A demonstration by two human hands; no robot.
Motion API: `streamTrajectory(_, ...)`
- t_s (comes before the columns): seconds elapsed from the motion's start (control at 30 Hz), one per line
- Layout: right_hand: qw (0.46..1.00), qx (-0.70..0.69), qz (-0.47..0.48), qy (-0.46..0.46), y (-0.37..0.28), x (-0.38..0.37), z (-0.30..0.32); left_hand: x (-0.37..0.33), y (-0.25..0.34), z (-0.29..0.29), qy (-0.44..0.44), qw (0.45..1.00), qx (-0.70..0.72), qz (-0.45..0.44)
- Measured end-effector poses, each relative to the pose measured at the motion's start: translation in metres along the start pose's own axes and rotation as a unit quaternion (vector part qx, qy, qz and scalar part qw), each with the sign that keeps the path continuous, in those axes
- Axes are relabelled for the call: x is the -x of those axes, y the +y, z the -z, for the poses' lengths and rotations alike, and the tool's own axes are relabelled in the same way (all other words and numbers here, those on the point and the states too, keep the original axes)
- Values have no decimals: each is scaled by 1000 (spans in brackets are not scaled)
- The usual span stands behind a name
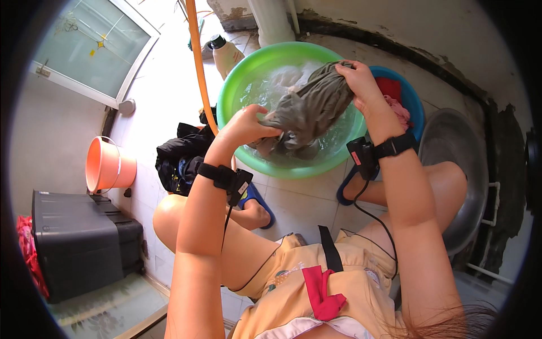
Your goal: The person washes various articles of clothing by hand in a basin of soapy water, scrubbing and wringing them out individually.
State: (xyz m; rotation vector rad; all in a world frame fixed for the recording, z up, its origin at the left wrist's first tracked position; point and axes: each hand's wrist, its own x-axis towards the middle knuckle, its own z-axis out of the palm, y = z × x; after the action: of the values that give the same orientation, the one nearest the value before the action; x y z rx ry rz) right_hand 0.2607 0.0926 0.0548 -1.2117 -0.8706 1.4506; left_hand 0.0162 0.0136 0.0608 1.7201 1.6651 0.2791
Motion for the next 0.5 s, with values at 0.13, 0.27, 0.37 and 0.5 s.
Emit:
streamTrajectory(0.13, 996, 77, 20, 48, 13, -19, 19, 1, -8, 8, 152, 977, -146, 38)
streamTrajectory(0.27, 923, 301, 238, 0, 23, -22, 22, 1, -13, 31, 303, 950, 70, -21)
streamTrajectory(0.37, 853, 430, 293, -44, 30, -24, 20, 6, 9, 29, 225, 900, 368, -58)
streamTrajectory(0.5, 772, 481, 356, -212, 28, -1, -13, 7, 23, 14, 217, 901, 360, -112)
